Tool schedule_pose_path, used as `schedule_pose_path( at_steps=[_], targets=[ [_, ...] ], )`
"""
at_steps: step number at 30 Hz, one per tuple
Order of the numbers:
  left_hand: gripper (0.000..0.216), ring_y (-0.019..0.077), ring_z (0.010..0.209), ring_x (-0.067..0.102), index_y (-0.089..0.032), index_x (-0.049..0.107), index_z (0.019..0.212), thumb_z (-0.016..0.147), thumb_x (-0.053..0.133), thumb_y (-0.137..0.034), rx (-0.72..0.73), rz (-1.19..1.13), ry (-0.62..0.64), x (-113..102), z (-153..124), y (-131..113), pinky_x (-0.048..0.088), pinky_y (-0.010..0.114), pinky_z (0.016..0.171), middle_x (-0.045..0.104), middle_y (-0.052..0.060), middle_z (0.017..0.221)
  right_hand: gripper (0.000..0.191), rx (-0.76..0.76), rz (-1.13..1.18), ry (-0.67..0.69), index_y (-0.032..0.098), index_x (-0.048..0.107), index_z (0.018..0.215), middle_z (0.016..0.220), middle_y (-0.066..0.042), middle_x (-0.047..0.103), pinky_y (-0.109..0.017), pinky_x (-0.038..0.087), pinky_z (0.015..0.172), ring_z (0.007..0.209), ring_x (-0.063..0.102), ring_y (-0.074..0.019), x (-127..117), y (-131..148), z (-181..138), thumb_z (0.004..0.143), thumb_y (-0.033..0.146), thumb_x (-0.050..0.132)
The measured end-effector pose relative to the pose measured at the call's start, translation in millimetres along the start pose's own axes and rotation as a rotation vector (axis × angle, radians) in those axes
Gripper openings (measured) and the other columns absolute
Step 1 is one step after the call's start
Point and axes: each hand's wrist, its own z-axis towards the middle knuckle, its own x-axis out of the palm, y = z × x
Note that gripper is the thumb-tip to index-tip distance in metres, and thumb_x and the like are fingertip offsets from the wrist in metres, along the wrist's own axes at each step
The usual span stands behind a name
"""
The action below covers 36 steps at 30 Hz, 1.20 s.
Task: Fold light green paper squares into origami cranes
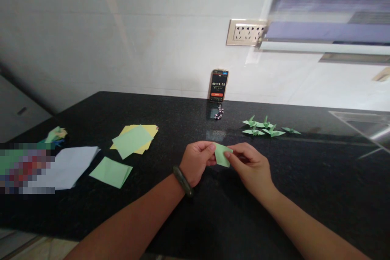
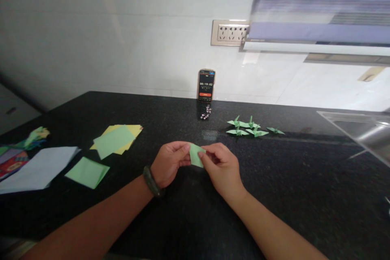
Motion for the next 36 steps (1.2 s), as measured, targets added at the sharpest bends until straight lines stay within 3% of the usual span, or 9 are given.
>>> schedule_pose_path(
  at_steps=[9,15,19,36],
  targets=[
    [0.025,0.0114,0.059,0.06,-0.009,0.066,0.083,0.069,0.063,-0.03,-0.001,0.032,0.066,-1.2,0.6,1.5,0.047,0.023,0.058,0.066,0.006,0.067,0.014,-0.249,-0.148,-0.032,0.021,0.068,0.087,0.071,-0.002,0.06,-0.024,0.044,0.054,0.062,0.056,-0.0126,-1.6,-1.2,0.9,0.077,0.017,0.058],
    [0.025,0.0133,0.058,0.061,-0.009,0.064,0.081,0.069,0.063,-0.031,-0.016,-0.026,0.048,-1.7,0.0,-0.4,0.048,0.027,0.06,0.065,0.005,0.064,0.026,-0.574,-0.373,0.049,0.024,0.065,0.101,0.074,-0.004,0.055,-0.025,0.043,0.055,0.066,0.052,-0.0137,-11.8,-0.7,5.0,0.08,0.014,0.052],
    [0.023,0.0148,0.058,0.062,-0.01,0.063,0.081,0.069,0.063,-0.029,-0.045,-0.081,0.079,-3.7,0.7,-2.1,0.048,0.029,0.061,0.066,0.005,0.064,0.028,-0.698,-0.492,0.128,0.025,0.064,0.105,0.08,-0.005,0.057,-0.027,0.041,0.058,0.067,0.049,-0.0143,-17.9,-4.6,9.4,0.081,0.016,0.053],
    [0.018,0.0141,0.057,0.061,-0.008,0.062,0.076,0.067,0.061,-0.024,-0.122,-0.174,0.082,-3.7,1.8,-4.0,0.047,0.027,0.06,0.065,0.006,0.062,0.029,-0.683,-0.609,0.295,0.026,0.061,0.105,0.082,-0.005,0.053,-0.026,0.037,0.057,0.071,0.046,-0.0155,-19.6,-0.9,13.6,0.083,0.014,0.047]
  ],
)
